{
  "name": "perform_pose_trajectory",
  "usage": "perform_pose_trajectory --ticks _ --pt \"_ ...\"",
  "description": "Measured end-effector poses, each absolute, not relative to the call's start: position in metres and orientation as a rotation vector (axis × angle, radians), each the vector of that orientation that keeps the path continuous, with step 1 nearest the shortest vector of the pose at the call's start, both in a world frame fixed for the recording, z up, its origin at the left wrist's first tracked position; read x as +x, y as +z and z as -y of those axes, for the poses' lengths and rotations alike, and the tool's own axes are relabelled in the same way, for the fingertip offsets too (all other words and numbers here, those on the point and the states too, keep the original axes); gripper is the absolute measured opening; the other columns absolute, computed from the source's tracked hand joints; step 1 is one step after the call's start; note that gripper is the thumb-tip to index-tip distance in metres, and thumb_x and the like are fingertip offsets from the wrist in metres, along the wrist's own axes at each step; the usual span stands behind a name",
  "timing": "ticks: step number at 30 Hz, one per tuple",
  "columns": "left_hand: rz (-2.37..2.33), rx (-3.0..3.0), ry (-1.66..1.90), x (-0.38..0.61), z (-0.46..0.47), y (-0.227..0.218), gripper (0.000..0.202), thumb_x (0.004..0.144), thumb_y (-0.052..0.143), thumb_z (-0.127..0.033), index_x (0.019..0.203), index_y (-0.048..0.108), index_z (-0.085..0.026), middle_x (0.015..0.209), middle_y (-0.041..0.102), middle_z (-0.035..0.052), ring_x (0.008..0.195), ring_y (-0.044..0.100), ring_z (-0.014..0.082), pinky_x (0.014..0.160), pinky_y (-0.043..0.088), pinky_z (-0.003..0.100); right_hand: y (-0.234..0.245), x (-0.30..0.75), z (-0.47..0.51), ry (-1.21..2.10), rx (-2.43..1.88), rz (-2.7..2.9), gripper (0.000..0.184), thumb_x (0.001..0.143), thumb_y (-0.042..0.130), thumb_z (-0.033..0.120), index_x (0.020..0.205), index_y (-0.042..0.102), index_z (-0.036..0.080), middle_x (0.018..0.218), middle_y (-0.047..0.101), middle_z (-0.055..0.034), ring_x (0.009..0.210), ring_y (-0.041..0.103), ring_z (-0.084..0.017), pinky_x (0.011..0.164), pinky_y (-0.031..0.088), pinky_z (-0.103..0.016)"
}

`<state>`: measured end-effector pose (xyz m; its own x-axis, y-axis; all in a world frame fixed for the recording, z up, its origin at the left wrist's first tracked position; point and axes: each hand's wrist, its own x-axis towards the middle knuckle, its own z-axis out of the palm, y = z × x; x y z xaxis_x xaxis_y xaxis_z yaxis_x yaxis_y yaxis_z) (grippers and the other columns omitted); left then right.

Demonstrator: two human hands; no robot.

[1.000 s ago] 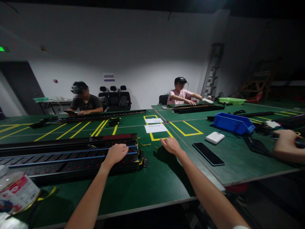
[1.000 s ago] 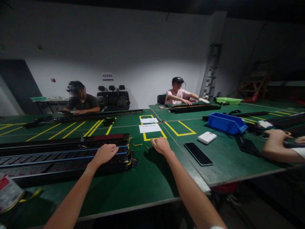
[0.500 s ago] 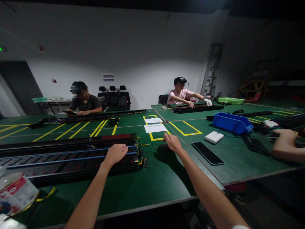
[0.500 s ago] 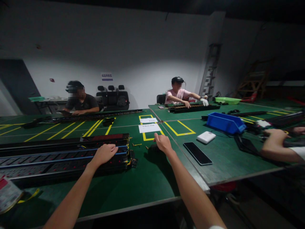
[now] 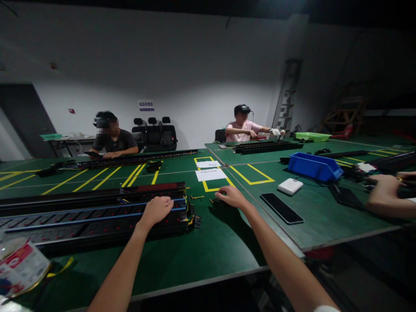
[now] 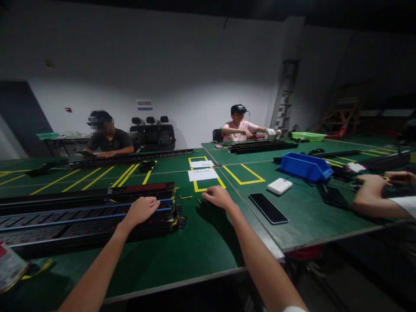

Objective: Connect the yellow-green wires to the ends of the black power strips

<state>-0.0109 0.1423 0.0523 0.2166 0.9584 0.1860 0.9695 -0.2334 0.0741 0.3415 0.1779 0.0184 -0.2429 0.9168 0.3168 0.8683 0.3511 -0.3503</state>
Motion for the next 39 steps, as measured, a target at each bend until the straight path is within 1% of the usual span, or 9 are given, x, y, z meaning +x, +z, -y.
perform_pose_trajectory --ticks 3,8,14,20,25,28,31,36,39 --pt "1.909 -2.405 -0.293 -0.011 -0.143 0.052 0.044 0.099 0.034 -0.044 0.073 0.062 -0.022 0.081 0.072 0.0072 0.08 0.069 0.0235 0.066 0.04 0.027 0.018 0.335 -0.173 0.079 -1.516 2.244 0.041 0.092 0.059 0.056 0.099 0.08 0.022 0.096 0.077 -0.0079 0.089 0.067 -0.022 0.073 0.041 -0.026" --pt "1.917 -2.395 -0.286 -0.01 -0.143 0.051 0.044 0.098 0.033 -0.044 0.072 0.061 -0.022 0.079 0.071 0.0076 0.079 0.068 0.0241 0.065 0.039 0.028 0.013 0.315 -0.167 -0.055 -1.514 2.28 0.032 0.092 0.062 0.05 0.096 0.079 0.023 0.099 0.075 -0.0077 0.1 0.062 -0.025 0.083 0.038 -0.031" --pt "1.918 -2.406 -0.292 -0.01 -0.144 0.052 0.044 0.099 0.034 -0.044 0.071 0.061 -0.022 0.079 0.07 0.0072 0.077 0.067 0.0233 0.065 0.038 0.027 0.01 0.297 -0.162 -0.097 -1.57 2.338 0.012 0.091 0.066 0.029 0.093 0.076 0.023 0.104 0.073 -0.0071 0.106 0.058 -0.025 0.087 0.034 -0.033" --pt "1.922 -2.419 -0.288 -0.01 -0.143 0.052 0.045 0.099 0.035 -0.045 0.072 0.063 -0.022 0.081 0.071 0.0076 0.08 0.068 0.0237 0.067 0.041 0.028 0.011 0.29 -0.155 -0.106 -1.48 2.38 0.017 0.094 0.059 0.021 0.094 0.075 0.023 0.096 0.074 -0.0072 0.099 0.059 -0.025 0.091 0.031 -0.037" --pt "1.925 -2.413 -0.292 -0.01 -0.144 0.052 0.044 0.099 0.035 -0.045 0.073 0.063 -0.022 0.082 0.072 0.0073 0.081 0.068 0.0237 0.069 0.042 0.028 0.004 0.285 -0.16 -0.056 -1.401 2.299 0.03 0.097 0.05 0.019 0.117 0.073 0.019 0.11 0.072 -0.0119 0.105 0.059 -0.026 0.09 0.037 -0.036" --pt "1.922 -2.411 -0.285 -0.01 -0.144 0.052 0.044 0.099 0.036 -0.045 0.072 0.062 -0.022 0.082 0.072 0.0071 0.082 0.069 0.0238 0.067 0.041 0.027 -0.001 0.284 -0.168 0.15 -1.296 2.19 0.031 0.097 0.048 0.016 0.112 0.075 0.017 0.106 0.072 -0.012 0.102 0.06 -0.024 0.09 0.041 -0.034" --pt "1.916 -2.414 -0.293 -0.01 -0.143 0.052 0.044 0.099 0.036 -0.045 0.072 0.061 -0.022 0.082 0.072 0.0072 0.082 0.069 0.0242 0.066 0.041 0.027 -0.003 0.282 -0.174 0.425 -1.124 2.008 0.025 0.093 0.053 0.015 0.102 0.076 0.018 0.101 0.072 -0.0095 0.096 0.062 -0.021 0.089 0.043 -0.033" --pt "1.924 -2.418 -0.297 -0.011 -0.143 0.052 0.044 0.099 0.036 -0.045 0.072 0.062 -0.022 0.083 0.073 0.0076 0.082 0.07 0.025 0.067 0.042 0.028 0.005 0.278 -0.171 1.141 -0.92 1.468 0.03 0.084 0.068 0.03 0.111 0.075 0.021 0.078 0.065 0.0004 0.064 0.053 -0.012 0.062 0.042 -0.024" --pt "1.93 -2.419 -0.296 -0.011 -0.144 0.052 0.044 0.099 0.036 -0.046 0.073 0.062 -0.023 0.083 0.073 0.0075 0.083 0.07 0.025 0.067 0.042 0.028 0.012 0.276 -0.166 1.426 -0.804 1.183 0.029 0.076 0.076 0.028 0.104 0.075 0.019 0.071 0.06 0.0027 0.057 0.048 -0.008 0.053 0.039 -0.02"
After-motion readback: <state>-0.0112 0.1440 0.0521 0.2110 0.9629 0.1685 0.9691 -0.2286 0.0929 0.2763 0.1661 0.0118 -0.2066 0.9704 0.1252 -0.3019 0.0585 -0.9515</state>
